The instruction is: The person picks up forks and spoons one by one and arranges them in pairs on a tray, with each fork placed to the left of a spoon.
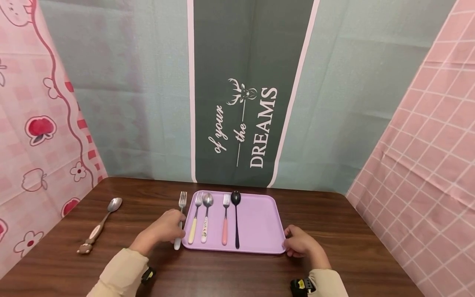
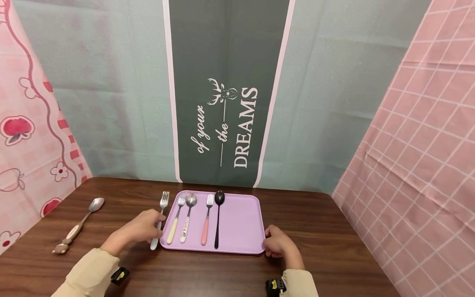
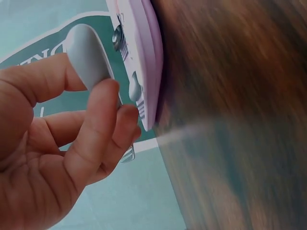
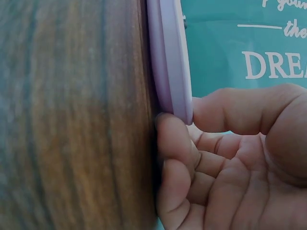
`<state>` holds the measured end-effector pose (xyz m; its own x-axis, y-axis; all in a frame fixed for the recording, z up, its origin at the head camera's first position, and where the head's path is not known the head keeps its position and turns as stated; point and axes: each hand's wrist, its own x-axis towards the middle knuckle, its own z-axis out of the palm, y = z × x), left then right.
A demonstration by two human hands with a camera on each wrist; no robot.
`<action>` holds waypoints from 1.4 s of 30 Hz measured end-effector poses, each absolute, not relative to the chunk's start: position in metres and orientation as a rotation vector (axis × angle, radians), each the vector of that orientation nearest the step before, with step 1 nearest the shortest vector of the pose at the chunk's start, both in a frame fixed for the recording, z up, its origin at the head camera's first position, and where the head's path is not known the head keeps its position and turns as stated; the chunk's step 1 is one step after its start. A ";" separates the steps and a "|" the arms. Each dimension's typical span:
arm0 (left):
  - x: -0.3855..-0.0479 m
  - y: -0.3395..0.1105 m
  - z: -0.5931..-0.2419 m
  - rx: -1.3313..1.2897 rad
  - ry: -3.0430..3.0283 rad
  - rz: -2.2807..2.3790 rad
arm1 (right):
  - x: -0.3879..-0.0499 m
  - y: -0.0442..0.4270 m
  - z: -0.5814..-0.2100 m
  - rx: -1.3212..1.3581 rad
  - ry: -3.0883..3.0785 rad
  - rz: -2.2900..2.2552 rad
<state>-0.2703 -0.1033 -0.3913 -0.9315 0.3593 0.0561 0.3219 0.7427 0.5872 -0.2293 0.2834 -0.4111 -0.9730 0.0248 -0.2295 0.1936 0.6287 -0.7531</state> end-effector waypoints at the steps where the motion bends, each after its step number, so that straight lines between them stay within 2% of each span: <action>1: -0.271 -0.101 -0.391 0.567 2.876 0.963 | -0.229 0.284 -0.411 0.184 2.649 -1.265; 10: -0.278 -0.084 -0.388 0.710 2.895 0.990 | -0.231 0.285 -0.412 0.175 2.644 -1.253; 27: -0.286 -0.064 -0.390 0.659 2.775 1.134 | -0.230 0.285 -0.409 0.168 2.634 -1.275; 42: -0.290 -0.032 -0.399 0.888 2.898 1.048 | -0.231 0.286 -0.407 0.143 2.640 -1.262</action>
<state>-0.2901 -0.0317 -0.3991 -0.8448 0.4784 0.2395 0.5209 0.6335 0.5721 -0.2311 0.2856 -0.4070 -0.9729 -0.0039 -0.2312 0.1775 0.6284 -0.7574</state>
